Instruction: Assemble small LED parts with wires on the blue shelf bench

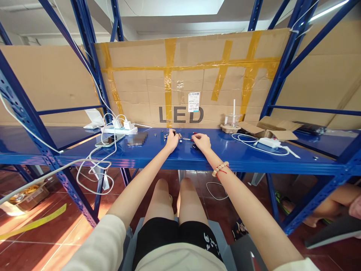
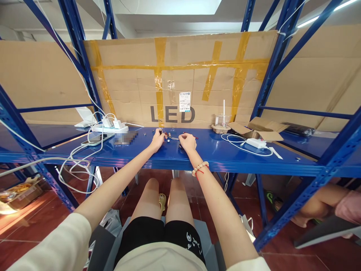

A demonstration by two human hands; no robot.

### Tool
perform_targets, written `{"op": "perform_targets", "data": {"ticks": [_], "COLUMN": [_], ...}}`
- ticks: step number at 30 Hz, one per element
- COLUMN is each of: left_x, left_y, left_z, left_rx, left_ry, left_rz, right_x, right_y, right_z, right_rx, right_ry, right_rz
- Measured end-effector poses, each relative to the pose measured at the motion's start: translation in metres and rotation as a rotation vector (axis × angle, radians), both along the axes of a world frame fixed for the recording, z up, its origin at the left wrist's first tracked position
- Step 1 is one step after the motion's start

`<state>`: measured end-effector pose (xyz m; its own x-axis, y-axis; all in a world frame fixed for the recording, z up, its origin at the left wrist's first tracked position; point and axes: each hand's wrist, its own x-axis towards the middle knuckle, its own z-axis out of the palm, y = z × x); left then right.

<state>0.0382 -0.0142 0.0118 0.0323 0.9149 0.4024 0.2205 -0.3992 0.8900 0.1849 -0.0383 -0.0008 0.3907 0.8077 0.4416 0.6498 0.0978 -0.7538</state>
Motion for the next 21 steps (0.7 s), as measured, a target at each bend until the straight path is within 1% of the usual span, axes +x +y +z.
{"op": "perform_targets", "data": {"ticks": [2, 4, 6, 9, 12, 17, 21], "left_x": [0.0, -0.001, -0.001, 0.0, 0.0, -0.001, 0.0], "left_y": [0.0, 0.0, 0.0, 0.001, 0.001, 0.0, 0.0], "left_z": [0.001, 0.001, 0.0, 0.0, -0.001, -0.001, -0.001], "left_rx": [-0.012, -0.016, -0.015, -0.016, -0.018, -0.003, 0.017], "left_ry": [0.011, 0.02, 0.026, 0.026, 0.021, 0.017, 0.013], "left_rz": [0.012, 0.014, 0.016, 0.019, 0.012, 0.01, -0.029], "right_x": [0.001, 0.002, 0.005, 0.008, 0.011, 0.01, 0.005], "right_y": [-0.002, 0.0, 0.006, 0.016, 0.021, 0.018, 0.012], "right_z": [0.001, 0.0, -0.004, -0.011, -0.015, -0.015, -0.009], "right_rx": [-0.023, -0.023, 0.003, 0.082, 0.08, 0.052, 0.156], "right_ry": [0.044, 0.051, 0.031, -0.028, -0.03, -0.022, -0.009], "right_rz": [-0.108, -0.129, -0.088, 0.011, 0.066, 0.169, 0.204]}}
